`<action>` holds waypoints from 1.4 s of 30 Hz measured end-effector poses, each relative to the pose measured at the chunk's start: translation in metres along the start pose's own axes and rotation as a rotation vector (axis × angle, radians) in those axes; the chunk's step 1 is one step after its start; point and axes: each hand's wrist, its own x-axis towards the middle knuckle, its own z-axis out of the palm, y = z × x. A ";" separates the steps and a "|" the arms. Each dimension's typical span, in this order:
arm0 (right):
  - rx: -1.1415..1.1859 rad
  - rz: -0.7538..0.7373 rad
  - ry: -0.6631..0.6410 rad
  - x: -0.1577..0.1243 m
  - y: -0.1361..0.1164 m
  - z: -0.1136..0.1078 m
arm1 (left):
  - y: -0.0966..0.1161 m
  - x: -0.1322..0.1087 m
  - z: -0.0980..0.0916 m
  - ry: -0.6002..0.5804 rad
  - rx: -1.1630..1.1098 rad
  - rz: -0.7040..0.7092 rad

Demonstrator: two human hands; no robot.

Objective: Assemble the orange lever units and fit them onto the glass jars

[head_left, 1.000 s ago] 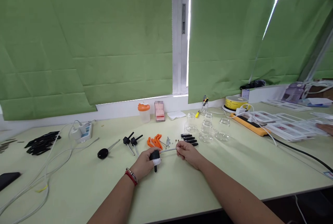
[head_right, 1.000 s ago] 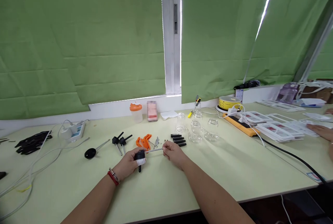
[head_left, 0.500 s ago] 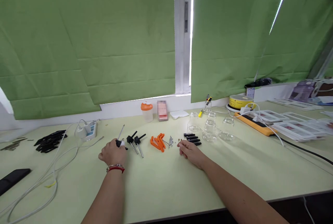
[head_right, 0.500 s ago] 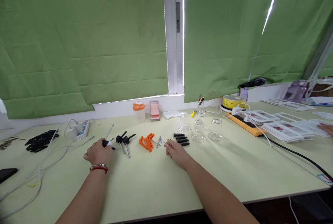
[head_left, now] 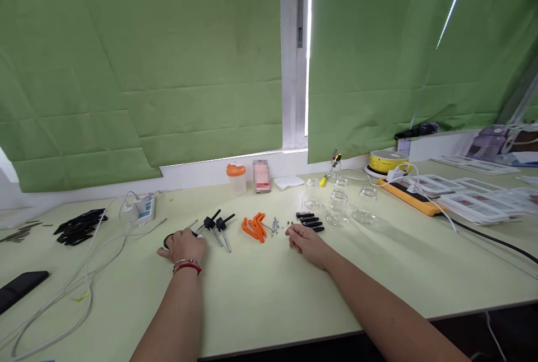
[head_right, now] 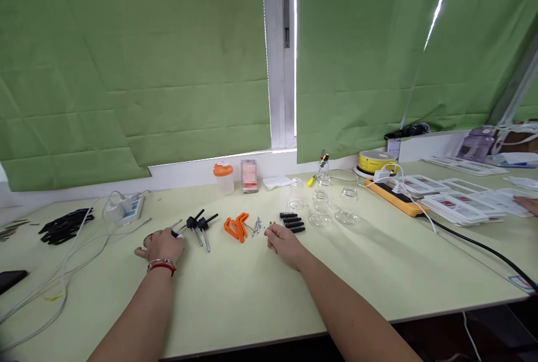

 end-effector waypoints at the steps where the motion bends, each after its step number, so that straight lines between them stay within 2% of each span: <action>1: 0.000 -0.001 0.001 0.000 0.000 0.000 | 0.000 0.000 -0.001 0.000 -0.001 0.004; 5: 0.010 -0.016 0.001 -0.001 0.001 0.001 | 0.008 -0.008 -0.010 0.064 -0.014 0.067; 8: 0.014 -0.019 0.008 -0.001 0.000 0.002 | 0.023 -0.019 -0.016 0.112 -0.022 0.269; 11: 0.026 -0.013 0.028 -0.001 -0.002 0.001 | 0.038 -0.028 -0.014 0.052 -0.013 0.538; 13: 0.040 -0.012 0.040 -0.001 -0.003 0.001 | 0.044 -0.031 -0.008 -0.036 0.016 0.665; 16: 0.055 -0.018 0.035 0.000 -0.001 0.002 | 0.047 -0.034 -0.002 -0.138 0.048 0.782; 19: 0.026 -0.039 0.056 0.003 0.003 0.001 | 0.047 -0.039 -0.006 -0.137 0.016 0.858; 22: -0.138 -0.097 0.204 0.006 0.007 -0.005 | 0.050 -0.047 -0.016 -0.113 -0.028 0.894; 25: -0.413 -0.167 0.387 0.007 0.005 -0.012 | 0.053 -0.053 -0.023 -0.079 -0.043 0.870; 27: -0.612 -0.194 0.441 0.008 0.003 -0.016 | 0.054 -0.054 -0.024 -0.087 -0.036 0.844; 31: -1.007 -0.212 0.372 0.011 0.001 -0.015 | 0.051 -0.052 -0.021 -0.221 -0.034 0.826; 34: -1.185 -0.215 0.267 0.016 0.003 -0.012 | 0.050 -0.053 -0.023 -0.268 -0.076 0.823; 39: -1.244 -0.225 0.194 0.021 0.009 -0.011 | 0.051 -0.059 -0.031 -0.328 -0.214 0.863; 42: -1.238 -0.225 0.184 0.020 0.010 -0.012 | 0.051 -0.063 -0.035 -0.411 -0.308 0.890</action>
